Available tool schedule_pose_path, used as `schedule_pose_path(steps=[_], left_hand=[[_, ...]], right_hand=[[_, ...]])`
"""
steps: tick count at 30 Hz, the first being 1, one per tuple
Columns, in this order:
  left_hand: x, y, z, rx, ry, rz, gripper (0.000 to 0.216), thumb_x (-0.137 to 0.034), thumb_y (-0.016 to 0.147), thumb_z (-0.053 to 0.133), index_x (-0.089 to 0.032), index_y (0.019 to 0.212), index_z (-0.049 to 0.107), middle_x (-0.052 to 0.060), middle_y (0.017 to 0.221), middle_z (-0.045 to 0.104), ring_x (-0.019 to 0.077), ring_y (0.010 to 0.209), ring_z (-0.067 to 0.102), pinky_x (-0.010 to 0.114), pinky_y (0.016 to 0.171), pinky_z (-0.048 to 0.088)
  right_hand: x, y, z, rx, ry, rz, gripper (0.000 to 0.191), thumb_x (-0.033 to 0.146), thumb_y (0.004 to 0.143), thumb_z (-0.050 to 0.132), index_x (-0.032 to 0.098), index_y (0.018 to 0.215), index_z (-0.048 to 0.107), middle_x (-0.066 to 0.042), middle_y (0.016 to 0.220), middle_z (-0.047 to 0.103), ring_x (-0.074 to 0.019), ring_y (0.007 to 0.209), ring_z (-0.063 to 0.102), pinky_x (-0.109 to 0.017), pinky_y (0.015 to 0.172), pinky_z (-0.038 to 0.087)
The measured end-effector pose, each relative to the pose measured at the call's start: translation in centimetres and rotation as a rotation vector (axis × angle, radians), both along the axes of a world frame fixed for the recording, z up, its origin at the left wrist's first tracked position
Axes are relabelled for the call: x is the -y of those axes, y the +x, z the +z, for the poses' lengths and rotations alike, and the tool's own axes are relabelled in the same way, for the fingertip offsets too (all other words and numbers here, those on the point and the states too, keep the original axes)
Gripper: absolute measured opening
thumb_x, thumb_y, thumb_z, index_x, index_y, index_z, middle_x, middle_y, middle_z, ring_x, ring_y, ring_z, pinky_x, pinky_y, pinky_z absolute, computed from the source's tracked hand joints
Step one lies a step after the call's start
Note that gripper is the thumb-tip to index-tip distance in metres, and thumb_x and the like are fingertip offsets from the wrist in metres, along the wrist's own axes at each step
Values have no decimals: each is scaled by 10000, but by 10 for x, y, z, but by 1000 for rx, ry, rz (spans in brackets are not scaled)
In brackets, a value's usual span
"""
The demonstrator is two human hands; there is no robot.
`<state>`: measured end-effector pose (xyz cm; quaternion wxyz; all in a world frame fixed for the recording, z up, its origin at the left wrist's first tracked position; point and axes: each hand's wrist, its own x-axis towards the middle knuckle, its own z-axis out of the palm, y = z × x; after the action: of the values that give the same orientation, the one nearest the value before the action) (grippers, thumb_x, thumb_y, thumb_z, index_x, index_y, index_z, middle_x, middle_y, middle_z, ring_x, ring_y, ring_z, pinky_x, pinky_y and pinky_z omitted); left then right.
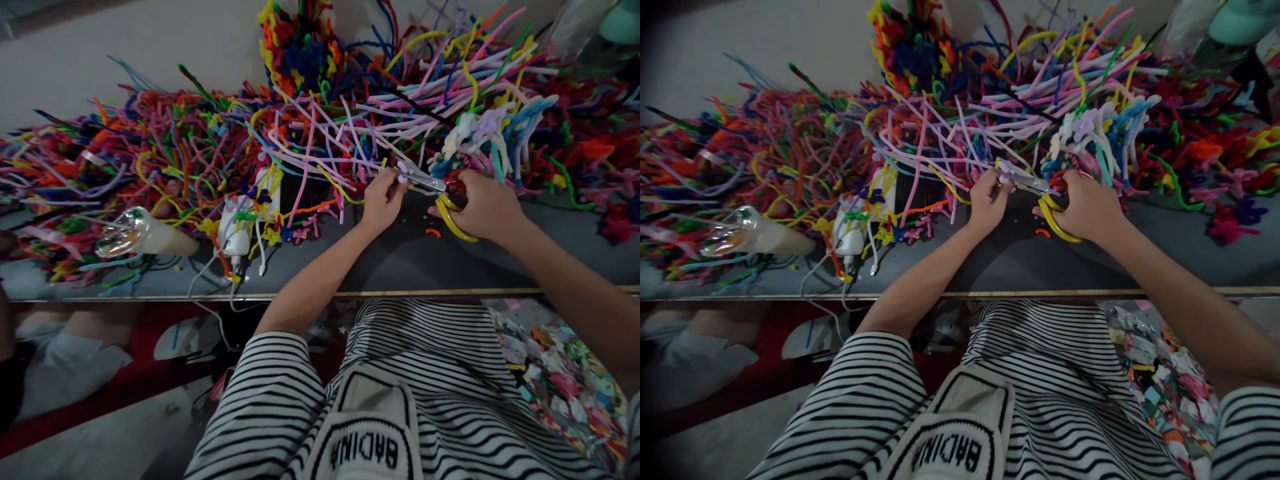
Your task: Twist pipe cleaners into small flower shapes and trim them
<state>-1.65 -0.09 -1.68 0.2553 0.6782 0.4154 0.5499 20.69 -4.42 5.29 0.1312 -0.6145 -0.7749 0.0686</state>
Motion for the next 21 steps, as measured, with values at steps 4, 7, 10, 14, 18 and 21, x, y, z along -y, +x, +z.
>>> schedule_pose_path(steps=[4,7,10,14,18,21], left_hand=[[-3,3,-4,86,-119,-110,502,-721,926,582,-228,906,675,37,820,624,197,874,661,336,773,550],[-5,5,-9,161,-229,-193,419,-644,945,625,-230,899,670,13,786,632,161,820,654,302,750,544],[-5,6,-11,205,-338,-243,326,-538,981,637,-230,877,665,2,805,654,147,822,666,298,760,551],[-6,5,-8,219,-393,-291,302,-481,1011,614,-222,864,663,16,854,684,175,905,707,340,807,581],[-7,3,-4,196,-368,-311,384,-563,1004,582,-220,856,667,29,812,683,191,860,714,359,760,594],[-6,2,-2,206,-444,-379,425,-615,983,580,-218,848,653,30,780,672,185,847,710,339,756,593]], right_hand=[[0,-1,-2,2,13,10,709,841,829,519,258,1209,653,-177,1010,738,-442,974,681,-525,743,509],[0,0,-3,6,25,12,678,819,841,525,273,1221,651,-165,974,740,-439,965,684,-534,752,513],[1,1,-4,20,52,3,665,807,849,524,278,1233,644,-159,982,738,-438,979,685,-545,775,517],[2,2,-4,36,66,10,654,795,847,534,259,1205,645,-171,989,732,-444,1008,678,-546,804,512],[1,3,-3,34,65,21,635,772,856,533,238,1184,632,-186,1001,730,-442,1046,672,-525,826,500],[0,0,-2,128,42,25,675,781,868,497,175,1140,618,-223,980,731,-450,983,695,-492,774,485]])
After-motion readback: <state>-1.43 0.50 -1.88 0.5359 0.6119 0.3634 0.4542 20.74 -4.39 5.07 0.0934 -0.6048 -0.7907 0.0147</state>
